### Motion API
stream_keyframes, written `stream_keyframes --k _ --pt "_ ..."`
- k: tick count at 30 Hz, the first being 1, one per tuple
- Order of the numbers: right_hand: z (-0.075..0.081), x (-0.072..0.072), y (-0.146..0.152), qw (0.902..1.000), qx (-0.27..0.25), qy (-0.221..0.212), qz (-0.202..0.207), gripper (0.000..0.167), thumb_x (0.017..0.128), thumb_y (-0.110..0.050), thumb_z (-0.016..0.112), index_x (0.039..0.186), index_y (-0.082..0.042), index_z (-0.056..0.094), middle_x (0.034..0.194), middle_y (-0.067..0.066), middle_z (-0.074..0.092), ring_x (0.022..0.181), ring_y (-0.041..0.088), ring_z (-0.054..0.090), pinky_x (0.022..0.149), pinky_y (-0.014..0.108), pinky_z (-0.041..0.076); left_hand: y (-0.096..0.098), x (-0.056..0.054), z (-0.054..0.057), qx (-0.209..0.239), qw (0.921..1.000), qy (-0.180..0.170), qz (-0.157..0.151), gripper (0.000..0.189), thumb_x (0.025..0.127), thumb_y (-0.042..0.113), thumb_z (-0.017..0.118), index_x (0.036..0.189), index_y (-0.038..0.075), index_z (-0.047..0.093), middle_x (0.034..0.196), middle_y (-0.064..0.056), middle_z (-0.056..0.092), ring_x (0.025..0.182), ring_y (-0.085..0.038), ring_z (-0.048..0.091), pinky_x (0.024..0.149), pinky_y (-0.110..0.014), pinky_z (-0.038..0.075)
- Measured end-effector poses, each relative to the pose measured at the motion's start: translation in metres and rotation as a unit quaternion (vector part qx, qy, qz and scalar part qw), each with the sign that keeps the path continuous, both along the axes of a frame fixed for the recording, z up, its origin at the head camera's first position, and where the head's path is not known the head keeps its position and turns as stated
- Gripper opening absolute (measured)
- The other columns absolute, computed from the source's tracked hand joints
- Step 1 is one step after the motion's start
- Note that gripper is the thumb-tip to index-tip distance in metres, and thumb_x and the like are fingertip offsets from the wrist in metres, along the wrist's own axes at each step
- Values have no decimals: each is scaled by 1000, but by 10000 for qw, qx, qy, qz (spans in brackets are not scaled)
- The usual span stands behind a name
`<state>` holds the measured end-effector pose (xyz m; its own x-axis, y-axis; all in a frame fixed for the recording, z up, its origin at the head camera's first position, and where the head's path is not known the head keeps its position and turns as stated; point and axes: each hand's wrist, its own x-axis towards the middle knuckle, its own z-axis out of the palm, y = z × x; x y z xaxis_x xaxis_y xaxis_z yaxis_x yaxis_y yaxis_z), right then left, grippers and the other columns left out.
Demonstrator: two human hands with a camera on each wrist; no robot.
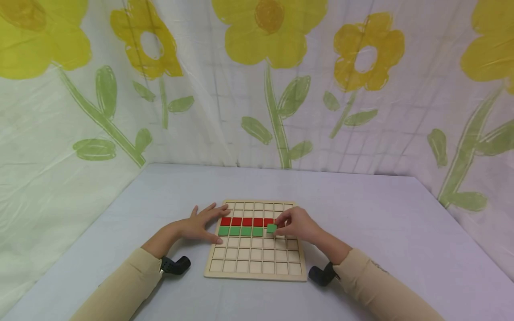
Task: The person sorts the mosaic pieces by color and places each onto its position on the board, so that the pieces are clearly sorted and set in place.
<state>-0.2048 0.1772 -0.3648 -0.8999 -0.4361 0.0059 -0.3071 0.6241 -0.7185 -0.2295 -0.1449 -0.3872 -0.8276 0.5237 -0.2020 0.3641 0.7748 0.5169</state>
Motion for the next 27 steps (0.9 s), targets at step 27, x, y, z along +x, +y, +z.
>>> stream_keyframes --k 27 --pt "-2 -5 -9 9995 276 -70 164 17 75 -14 77 88 -4 71 74 0 65 64 12 53 57 23 47 0 1 0 48 10000 -3 -11 86 71 53 73 144 28 34 156 11 17 147 -22 -3 109 -60 -17"
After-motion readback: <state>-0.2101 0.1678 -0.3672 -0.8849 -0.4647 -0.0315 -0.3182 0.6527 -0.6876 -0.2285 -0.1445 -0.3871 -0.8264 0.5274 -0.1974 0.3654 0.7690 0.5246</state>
